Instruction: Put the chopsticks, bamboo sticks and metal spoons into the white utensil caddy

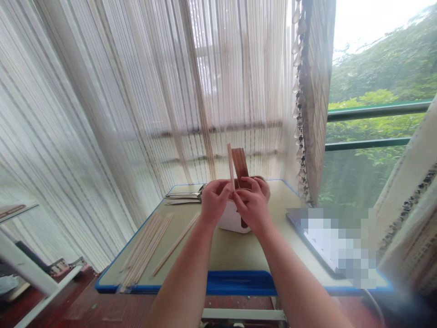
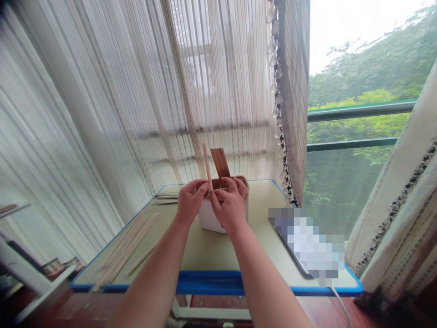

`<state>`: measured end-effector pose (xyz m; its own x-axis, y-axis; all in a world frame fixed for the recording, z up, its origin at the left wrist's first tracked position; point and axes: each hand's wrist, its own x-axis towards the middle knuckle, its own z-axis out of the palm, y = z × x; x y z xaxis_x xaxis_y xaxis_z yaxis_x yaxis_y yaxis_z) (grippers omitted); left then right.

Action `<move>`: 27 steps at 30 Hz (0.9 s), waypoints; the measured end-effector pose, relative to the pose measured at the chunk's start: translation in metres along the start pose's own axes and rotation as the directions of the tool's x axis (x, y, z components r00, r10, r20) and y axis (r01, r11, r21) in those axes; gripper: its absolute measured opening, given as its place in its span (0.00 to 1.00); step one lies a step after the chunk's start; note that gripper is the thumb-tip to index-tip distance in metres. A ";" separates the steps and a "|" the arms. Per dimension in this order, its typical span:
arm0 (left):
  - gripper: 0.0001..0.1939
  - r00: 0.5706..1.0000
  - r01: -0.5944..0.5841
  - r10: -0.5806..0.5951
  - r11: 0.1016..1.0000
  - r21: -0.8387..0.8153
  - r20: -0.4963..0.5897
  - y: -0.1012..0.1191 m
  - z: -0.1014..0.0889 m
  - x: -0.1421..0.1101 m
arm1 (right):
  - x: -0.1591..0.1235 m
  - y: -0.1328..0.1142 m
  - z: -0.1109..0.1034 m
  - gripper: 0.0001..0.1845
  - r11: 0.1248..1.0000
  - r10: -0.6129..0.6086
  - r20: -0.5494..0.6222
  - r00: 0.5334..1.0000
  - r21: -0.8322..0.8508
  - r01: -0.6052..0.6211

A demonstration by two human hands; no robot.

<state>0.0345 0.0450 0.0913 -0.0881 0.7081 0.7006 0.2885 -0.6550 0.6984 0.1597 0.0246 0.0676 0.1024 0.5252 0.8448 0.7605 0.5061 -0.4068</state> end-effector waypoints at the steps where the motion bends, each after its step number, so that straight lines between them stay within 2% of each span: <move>1: 0.11 1.000 0.002 -0.002 1.000 -0.015 -0.012 0.001 -0.001 0.000 | 0.000 0.000 0.000 0.11 1.000 0.002 0.008 1.000 -0.014 -0.002; 6: 0.12 0.999 -0.007 0.009 0.999 0.031 -0.052 0.004 -0.002 -0.001 | 0.000 -0.002 -0.003 0.09 0.999 -0.022 0.042 0.999 -0.042 0.023; 11: 0.08 0.993 -0.025 0.028 0.999 0.020 -0.112 0.005 0.000 -0.003 | -0.001 -0.002 -0.002 0.10 0.999 -0.009 0.034 0.999 -0.049 0.011; 21: 0.09 0.986 -0.021 0.038 0.995 0.101 -0.165 -0.002 0.002 -0.003 | -0.002 0.002 0.003 0.09 0.998 -0.053 -0.006 0.999 -0.026 0.053; 23: 0.09 0.975 -0.038 0.068 0.989 0.144 -0.210 -0.002 0.002 -0.003 | -0.002 0.001 0.004 0.09 0.999 -0.049 -0.030 0.998 -0.022 0.048; 27: 0.07 0.936 -0.123 0.203 0.954 0.275 -0.288 0.001 0.002 -0.005 | -0.004 -0.003 0.004 0.10 0.999 -0.040 -0.066 0.997 -0.036 0.038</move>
<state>0.0370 0.0415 0.0884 -0.2984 0.4535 0.8398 0.5480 -0.6390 0.5398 0.1544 0.0243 0.0642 0.1138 0.4586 0.8813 0.7863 0.5007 -0.3621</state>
